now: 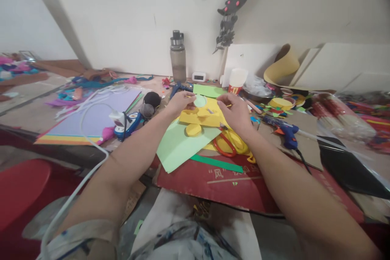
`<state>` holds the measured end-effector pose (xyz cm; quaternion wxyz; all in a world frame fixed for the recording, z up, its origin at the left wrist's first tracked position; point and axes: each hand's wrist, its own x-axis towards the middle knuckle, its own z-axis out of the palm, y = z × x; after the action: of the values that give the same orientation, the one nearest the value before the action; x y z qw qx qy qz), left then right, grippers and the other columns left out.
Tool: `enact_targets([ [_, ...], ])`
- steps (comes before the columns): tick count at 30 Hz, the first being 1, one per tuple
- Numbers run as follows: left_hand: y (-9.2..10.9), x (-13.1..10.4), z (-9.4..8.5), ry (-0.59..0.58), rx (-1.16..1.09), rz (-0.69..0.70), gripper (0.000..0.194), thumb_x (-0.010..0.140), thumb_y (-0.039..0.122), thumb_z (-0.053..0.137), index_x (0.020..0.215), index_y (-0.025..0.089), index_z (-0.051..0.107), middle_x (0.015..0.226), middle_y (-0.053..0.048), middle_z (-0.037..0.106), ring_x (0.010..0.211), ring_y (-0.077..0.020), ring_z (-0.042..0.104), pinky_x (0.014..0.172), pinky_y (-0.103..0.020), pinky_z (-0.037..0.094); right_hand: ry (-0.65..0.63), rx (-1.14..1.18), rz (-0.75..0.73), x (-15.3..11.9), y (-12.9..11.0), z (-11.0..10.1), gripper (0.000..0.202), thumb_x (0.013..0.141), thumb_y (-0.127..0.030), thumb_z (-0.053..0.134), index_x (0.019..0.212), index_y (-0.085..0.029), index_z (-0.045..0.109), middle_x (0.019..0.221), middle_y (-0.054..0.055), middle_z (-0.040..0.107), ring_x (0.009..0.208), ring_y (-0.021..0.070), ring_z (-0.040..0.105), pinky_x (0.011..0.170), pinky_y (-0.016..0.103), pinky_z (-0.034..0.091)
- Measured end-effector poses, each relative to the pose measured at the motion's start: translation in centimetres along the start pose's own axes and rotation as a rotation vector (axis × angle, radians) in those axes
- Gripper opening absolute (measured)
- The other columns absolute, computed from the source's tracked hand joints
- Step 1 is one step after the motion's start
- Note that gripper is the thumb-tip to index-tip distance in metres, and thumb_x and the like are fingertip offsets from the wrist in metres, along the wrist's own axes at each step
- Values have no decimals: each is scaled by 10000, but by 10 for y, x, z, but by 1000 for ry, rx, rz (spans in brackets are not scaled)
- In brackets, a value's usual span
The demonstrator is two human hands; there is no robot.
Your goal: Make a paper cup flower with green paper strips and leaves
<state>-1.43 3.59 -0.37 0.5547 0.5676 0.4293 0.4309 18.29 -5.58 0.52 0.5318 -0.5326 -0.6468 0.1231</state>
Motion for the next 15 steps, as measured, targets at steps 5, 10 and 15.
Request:
enact_targets([
  [5, -5, -1, -2, 35, 321, 41, 154, 794, 197, 751, 892, 103, 680, 669, -57, 665, 551, -130, 610, 559, -260, 491, -234, 29, -50, -7, -14, 2, 161, 811, -327, 603, 840, -192, 687, 799, 37, 705, 714, 162, 605, 672, 307, 476],
  [10, -5, -2, -3, 23, 519, 78, 135, 764, 197, 752, 866, 120, 705, 713, -56, 703, 581, -135, 604, 615, -270, 491, -661, 60, -73, -18, -40, -2, 200, 820, -378, 644, 840, -187, 698, 792, 22, 703, 701, 147, 606, 679, 281, 464],
  [15, -6, 1, -5, 73, 622, 201, 101, 723, 233, 771, 703, 154, 712, 687, -49, 683, 676, -158, 602, 721, -277, 499, -1147, -248, -41, -27, -73, -25, 168, 755, -345, 758, 793, -190, 706, 745, -11, 690, 656, 125, 582, 593, 236, 378],
])
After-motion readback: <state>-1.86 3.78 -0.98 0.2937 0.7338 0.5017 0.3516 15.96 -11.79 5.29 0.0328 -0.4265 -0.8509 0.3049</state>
